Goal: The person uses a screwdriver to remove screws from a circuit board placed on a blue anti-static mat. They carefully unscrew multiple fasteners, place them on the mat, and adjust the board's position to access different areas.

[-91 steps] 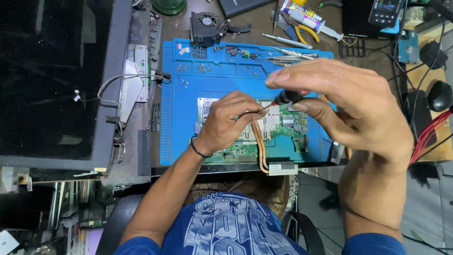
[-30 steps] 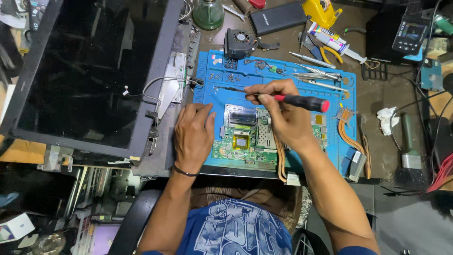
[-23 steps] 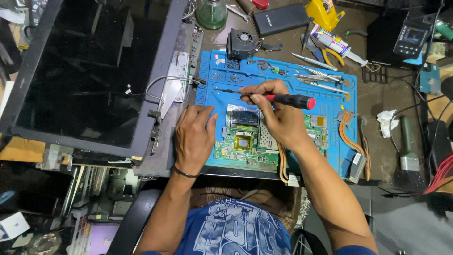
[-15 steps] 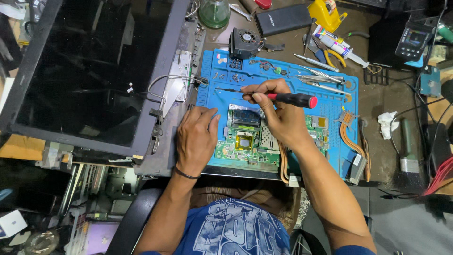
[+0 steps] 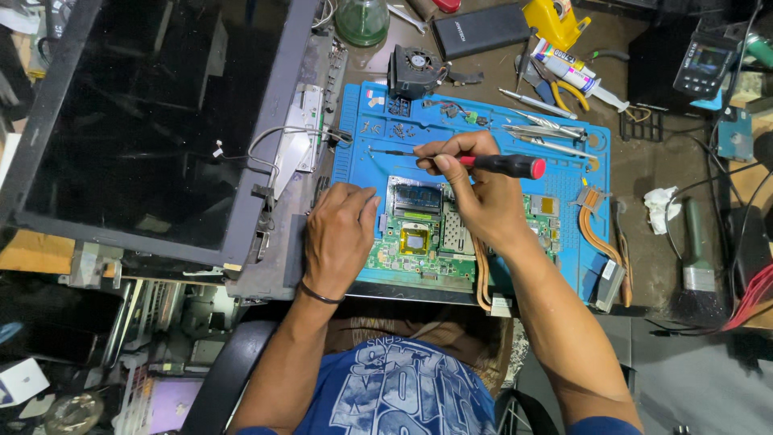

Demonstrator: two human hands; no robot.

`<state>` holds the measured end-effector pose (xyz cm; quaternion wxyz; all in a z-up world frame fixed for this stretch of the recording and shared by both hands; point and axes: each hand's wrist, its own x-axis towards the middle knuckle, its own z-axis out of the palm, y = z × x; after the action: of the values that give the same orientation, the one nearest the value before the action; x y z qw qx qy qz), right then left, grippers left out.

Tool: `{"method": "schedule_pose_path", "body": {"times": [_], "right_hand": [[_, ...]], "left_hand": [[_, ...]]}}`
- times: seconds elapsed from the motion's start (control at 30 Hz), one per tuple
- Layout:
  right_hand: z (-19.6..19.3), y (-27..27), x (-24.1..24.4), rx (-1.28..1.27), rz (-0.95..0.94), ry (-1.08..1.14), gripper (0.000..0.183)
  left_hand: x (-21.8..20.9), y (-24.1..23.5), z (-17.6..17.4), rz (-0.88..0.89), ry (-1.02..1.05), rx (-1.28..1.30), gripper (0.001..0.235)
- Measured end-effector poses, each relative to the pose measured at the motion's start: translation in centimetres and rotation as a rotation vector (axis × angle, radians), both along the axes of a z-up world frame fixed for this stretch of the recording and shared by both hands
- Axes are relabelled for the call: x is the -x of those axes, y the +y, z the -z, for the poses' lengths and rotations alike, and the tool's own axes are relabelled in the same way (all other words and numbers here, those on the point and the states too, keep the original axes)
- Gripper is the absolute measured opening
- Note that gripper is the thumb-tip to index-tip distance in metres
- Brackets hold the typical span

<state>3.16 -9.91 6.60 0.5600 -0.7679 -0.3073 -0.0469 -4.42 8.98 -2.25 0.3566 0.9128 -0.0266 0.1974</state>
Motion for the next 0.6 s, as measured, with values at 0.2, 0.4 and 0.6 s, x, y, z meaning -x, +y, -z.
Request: {"method": "schedule_pose_path", "body": {"times": [0.2,0.4,0.6], "right_hand": [[-0.21,-0.26,-0.21,0.002,0.009,-0.004,0.007],[0.36,-0.40,-0.54,0.006,0.007,-0.017,0.007],[0.27,-0.36,-0.63,0.016,0.009,-0.040,0.006]], "left_hand": [[0.05,-0.01,0.00,0.001,0.022,0.014,0.021],[-0.08,-0.15,0.35,0.011,0.021,0.013,0.019],[-0.01,-0.02,0.10,0.020,0.025,0.010,0.020]]}}
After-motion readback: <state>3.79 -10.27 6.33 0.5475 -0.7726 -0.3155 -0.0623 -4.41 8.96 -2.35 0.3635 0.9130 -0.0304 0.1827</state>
